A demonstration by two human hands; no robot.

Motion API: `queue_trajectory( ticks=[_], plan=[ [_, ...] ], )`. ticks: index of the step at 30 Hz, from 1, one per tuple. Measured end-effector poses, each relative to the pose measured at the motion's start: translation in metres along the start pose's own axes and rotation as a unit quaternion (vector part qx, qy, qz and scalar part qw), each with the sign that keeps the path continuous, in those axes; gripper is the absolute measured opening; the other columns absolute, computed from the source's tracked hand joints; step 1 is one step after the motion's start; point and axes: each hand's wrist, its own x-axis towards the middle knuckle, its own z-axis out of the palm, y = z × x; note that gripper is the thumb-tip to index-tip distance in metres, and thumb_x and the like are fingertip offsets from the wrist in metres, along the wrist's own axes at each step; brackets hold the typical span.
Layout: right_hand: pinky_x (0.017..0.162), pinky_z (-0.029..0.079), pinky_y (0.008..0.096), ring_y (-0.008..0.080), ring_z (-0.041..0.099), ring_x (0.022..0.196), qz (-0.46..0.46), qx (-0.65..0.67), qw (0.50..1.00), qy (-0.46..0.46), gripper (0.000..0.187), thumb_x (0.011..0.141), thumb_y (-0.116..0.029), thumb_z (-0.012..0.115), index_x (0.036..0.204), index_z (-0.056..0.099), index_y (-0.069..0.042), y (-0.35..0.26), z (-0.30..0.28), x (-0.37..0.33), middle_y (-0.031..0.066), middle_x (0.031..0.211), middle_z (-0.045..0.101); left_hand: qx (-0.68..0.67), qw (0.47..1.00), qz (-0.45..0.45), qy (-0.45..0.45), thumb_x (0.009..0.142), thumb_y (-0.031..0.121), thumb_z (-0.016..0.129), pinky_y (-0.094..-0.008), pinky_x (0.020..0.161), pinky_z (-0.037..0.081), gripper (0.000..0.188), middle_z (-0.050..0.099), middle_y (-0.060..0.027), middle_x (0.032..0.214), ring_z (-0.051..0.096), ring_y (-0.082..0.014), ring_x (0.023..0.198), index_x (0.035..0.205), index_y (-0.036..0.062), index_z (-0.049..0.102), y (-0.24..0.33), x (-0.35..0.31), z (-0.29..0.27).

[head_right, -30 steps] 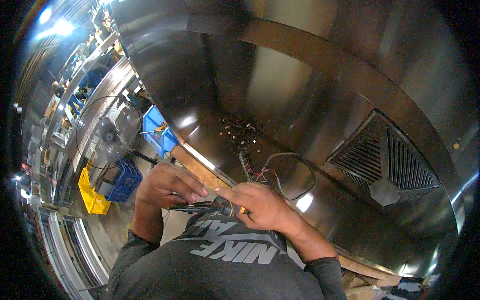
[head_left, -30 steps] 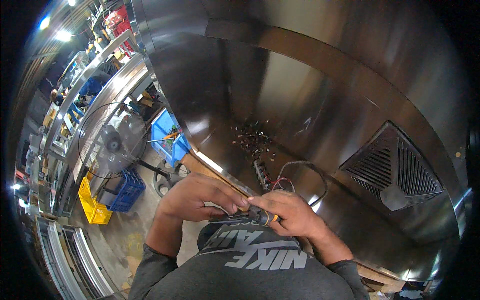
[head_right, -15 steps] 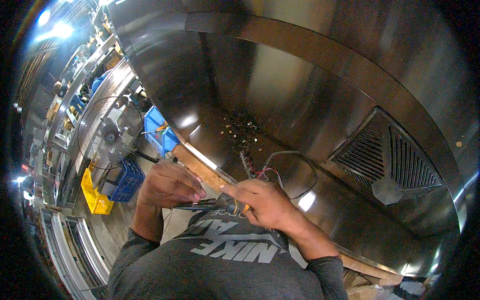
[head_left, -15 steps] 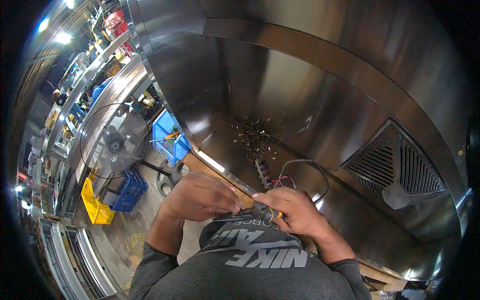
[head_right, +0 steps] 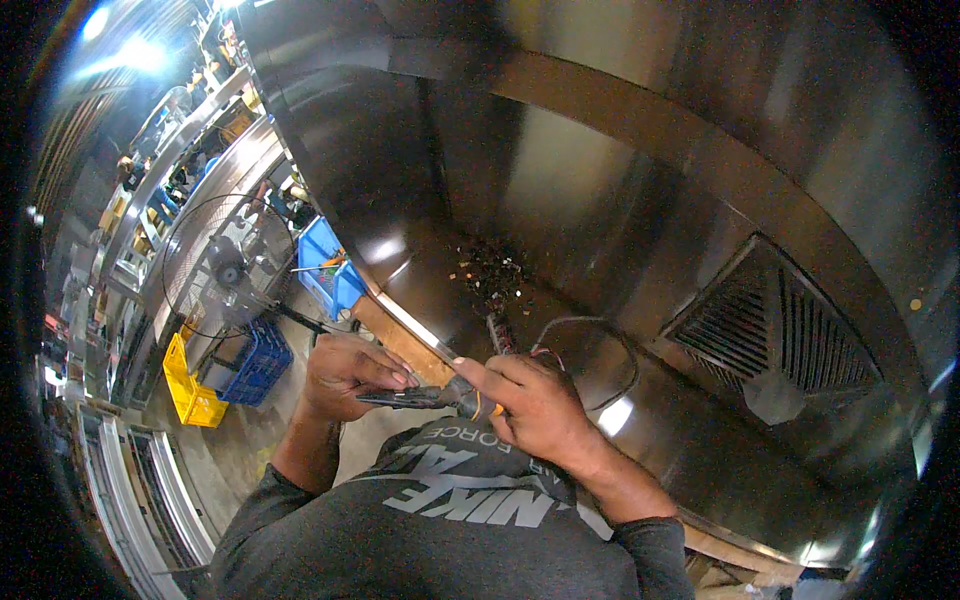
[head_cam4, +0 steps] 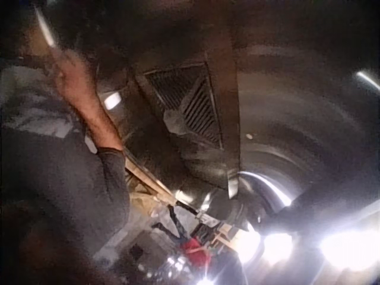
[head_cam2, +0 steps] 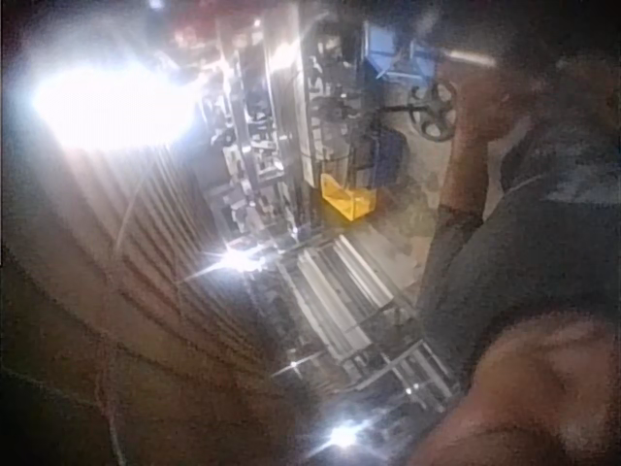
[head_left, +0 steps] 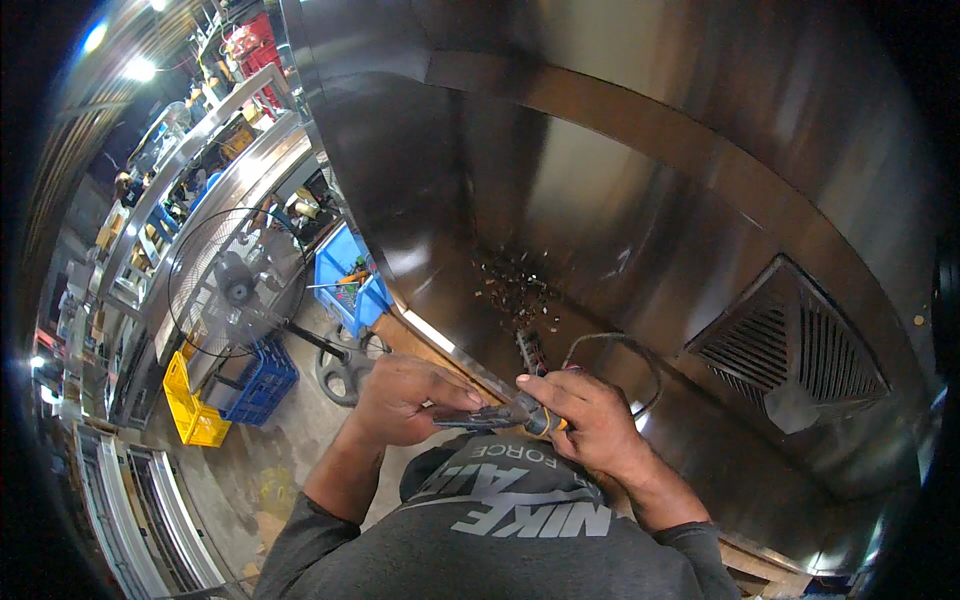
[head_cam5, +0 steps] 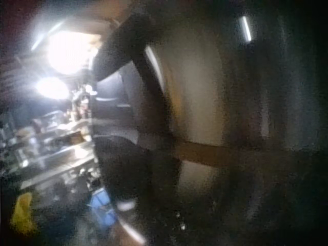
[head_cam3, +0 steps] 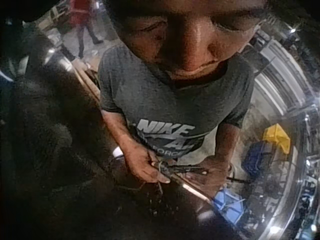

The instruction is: The person uses pliers to strip insulation from several wires and then connects them to a terminal block inside a stainless steel kitchen hood. They handle the wires and tools repeatedly, organizing components within the hood cavity.

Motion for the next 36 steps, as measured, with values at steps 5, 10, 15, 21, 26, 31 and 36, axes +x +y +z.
queue_trajectory(
  ticks=[5, 10, 15, 21, 26, 31, 36],
  plan=[
    [0.079, 0.05, 0.0383, 0.0345, 0.063, 0.088, -0.006, 0.06, 0.998, -0.03, 0.052, 0.074, 0.001, 0.061, 0.125, 0.058, -0.007, 0.002, 0.005, 0.013, 0.0162, 0.1, 0.064, -0.044, 0.999, -0.029, -0.014, 0.075, 0.007, 0.077, -0.0324, 0.079, 0.055, 0.025, 0.071, -0.0124, 0.1, 0.07, -0.0245, 0.092, 0.098, 0.0051, 0.07, 0.007, -0.005, -0.007],
    [0.079, 0.049, 0.0402, 0.0365, 0.062, 0.09, 0.031, 0.008, 0.999, -0.039, 0.056, 0.071, 0.002, 0.062, 0.126, 0.059, -0.006, 0.0, 0.003, 0.012, 0.0192, 0.102, 0.063, -0.138, 0.978, -0.145, 0.063, 0.084, 0.017, 0.072, -0.0307, 0.082, 0.053, 0.027, 0.069, -0.01, 0.1, 0.067, -0.0207, 0.098, 0.106, 0.001, 0.066, -0.003, 0.0, -0.014],
    [0.072, 0.048, 0.0408, 0.0363, 0.06, 0.084, 0.103, -0.13, 0.985, -0.039, 0.061, 0.068, 0.001, 0.066, 0.126, 0.059, -0.011, 0.001, 0.017, 0.013, 0.0181, 0.094, 0.062, -0.277, 0.847, -0.447, 0.079, 0.092, 0.041, 0.062, -0.0295, 0.072, 0.054, 0.042, 0.067, -0.009, 0.092, 0.067, -0.0174, 0.083, 0.1, 0.0, 0.065, -0.036, -0.035, 0.005],
    [0.078, 0.047, 0.0433, 0.0364, 0.058, 0.09, 0.072, -0.217, 0.972, -0.058, 0.063, 0.07, -0.002, 0.067, 0.131, 0.057, -0.019, 0.02, 0.041, 0.011, 0.0162, 0.098, 0.06, -0.239, 0.868, -0.43, 0.072, 0.092, 0.032, 0.065, -0.027, 0.07, 0.054, 0.033, 0.067, -0.0062, 0.091, 0.065, -0.0145, 0.074, 0.098, -0.0005, 0.066, -0.048, -0.036, 0.006],
    [0.087, 0.046, 0.0467, 0.039, 0.057, 0.104, 0.074, -0.244, 0.962, -0.094, 0.066, 0.076, -0.005, 0.066, 0.138, 0.05, -0.021, 0.028, 0.055, 0.007, 0.0196, 0.112, 0.059, -0.213, 0.871, -0.44, 0.049, 0.087, 0.022, 0.069, -0.0242, 0.065, 0.052, 0.023, 0.065, -0.0026, 0.083, 0.062, -0.0104, 0.073, 0.096, 0.0006, 0.066, -0.054, -0.045, 0.008],
    [0.087, 0.046, 0.0486, 0.0416, 0.056, 0.103, 0.089, -0.258, 0.956, -0.107, 0.059, 0.08, -0.005, 0.059, 0.137, 0.051, -0.019, 0.035, 0.068, 0.006, 0.0227, 0.118, 0.056, -0.275, 0.841, -0.46, 0.076, 0.086, 0.021, 0.066, -0.0273, 0.066, 0.054, 0.018, 0.064, -0.0008, 0.085, 0.061, -0.01, 0.076, 0.095, 0.0048, 0.065, -0.081, -0.063, 0.023],
    [0.081, 0.045, 0.0479, 0.0375, 0.057, 0.093, 0.036, -0.284, 0.957, -0.054, 0.055, 0.077, -0.002, 0.058, 0.13, 0.057, -0.014, 0.049, 0.088, 0.002, 0.0203, 0.099, 0.06, -0.351, 0.744, -0.554, 0.13, 0.087, 0.021, 0.062, -0.0354, 0.074, 0.057, 0.017, 0.062, -0.0024, 0.097, 0.062, -0.0148, 0.086, 0.097, 0.0073, 0.063, -0.095, -0.071, 0.034]
  ],
)
